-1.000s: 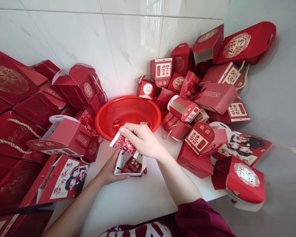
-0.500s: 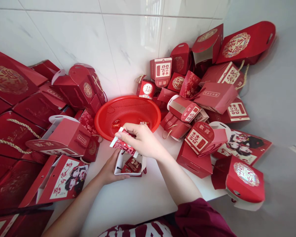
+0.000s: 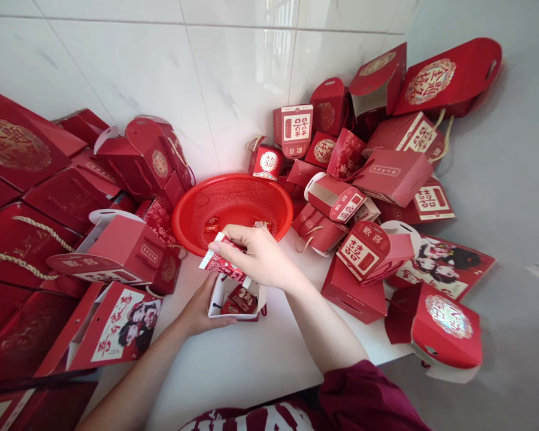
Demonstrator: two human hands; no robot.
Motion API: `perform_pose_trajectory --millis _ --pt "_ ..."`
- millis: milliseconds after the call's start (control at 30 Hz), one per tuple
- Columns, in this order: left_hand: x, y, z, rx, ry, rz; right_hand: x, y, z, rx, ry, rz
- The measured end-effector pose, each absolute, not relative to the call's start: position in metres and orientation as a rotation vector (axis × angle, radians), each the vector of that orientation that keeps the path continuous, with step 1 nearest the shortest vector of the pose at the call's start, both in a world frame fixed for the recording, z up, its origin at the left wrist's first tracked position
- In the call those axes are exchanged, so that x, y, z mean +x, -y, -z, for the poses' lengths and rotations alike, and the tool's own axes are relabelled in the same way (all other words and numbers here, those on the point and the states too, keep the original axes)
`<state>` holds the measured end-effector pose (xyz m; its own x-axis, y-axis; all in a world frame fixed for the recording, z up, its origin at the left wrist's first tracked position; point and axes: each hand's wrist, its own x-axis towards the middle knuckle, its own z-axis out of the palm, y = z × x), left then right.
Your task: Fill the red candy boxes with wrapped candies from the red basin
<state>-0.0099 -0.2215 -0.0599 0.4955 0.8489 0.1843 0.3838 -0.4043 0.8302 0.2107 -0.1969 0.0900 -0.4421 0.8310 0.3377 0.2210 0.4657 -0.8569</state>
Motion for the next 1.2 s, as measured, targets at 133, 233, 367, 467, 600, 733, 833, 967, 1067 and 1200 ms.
perform_pose_trajectory --millis 133,233,367,467,600,733,833,967,1067,1200 --pt "-0.0106 0.2212 0.0609 1.997 -1.005 -0.789 0.2109 0.1972 -0.0905 -0.875 1.927 -0.969" --pt "-0.0108 0.2212 0.0615 2.003 -0.998 -0.791 0.2109 0.1974 -0.0907 -0.866 1.939 -0.968" --pt "-0.0103 0.2216 0.0606 2.01 -1.004 -0.785 0.2106 0.1971 -0.0905 -0.864 1.937 -0.983" --pt "-0.0098 0.2218 0.0592 1.996 -1.02 -0.781 0.2104 0.197 -0.0905 -0.869 1.937 -0.984" --pt "-0.0098 0.2219 0.0584 1.994 -1.009 -0.782 0.2102 0.1973 -0.0906 -0.88 1.943 -0.983" --pt "-0.0101 0.2218 0.0584 1.994 -1.006 -0.77 0.2099 0.1973 -0.0904 -0.877 1.941 -0.979" --pt "-0.01 0.2213 0.0584 1.994 -0.999 -0.762 0.2095 0.1971 -0.0898 -0.875 1.943 -0.988" --pt "-0.0096 0.2208 0.0581 1.992 -0.979 -0.772 0.2092 0.197 -0.0895 -0.883 1.944 -0.985" --pt "-0.0091 0.2212 0.0568 1.989 -0.976 -0.778 0.2094 0.1971 -0.0898 -0.88 1.949 -0.982" --pt "-0.009 0.2217 0.0554 1.989 -0.994 -0.767 0.2098 0.1971 -0.0897 -0.87 1.95 -0.983"
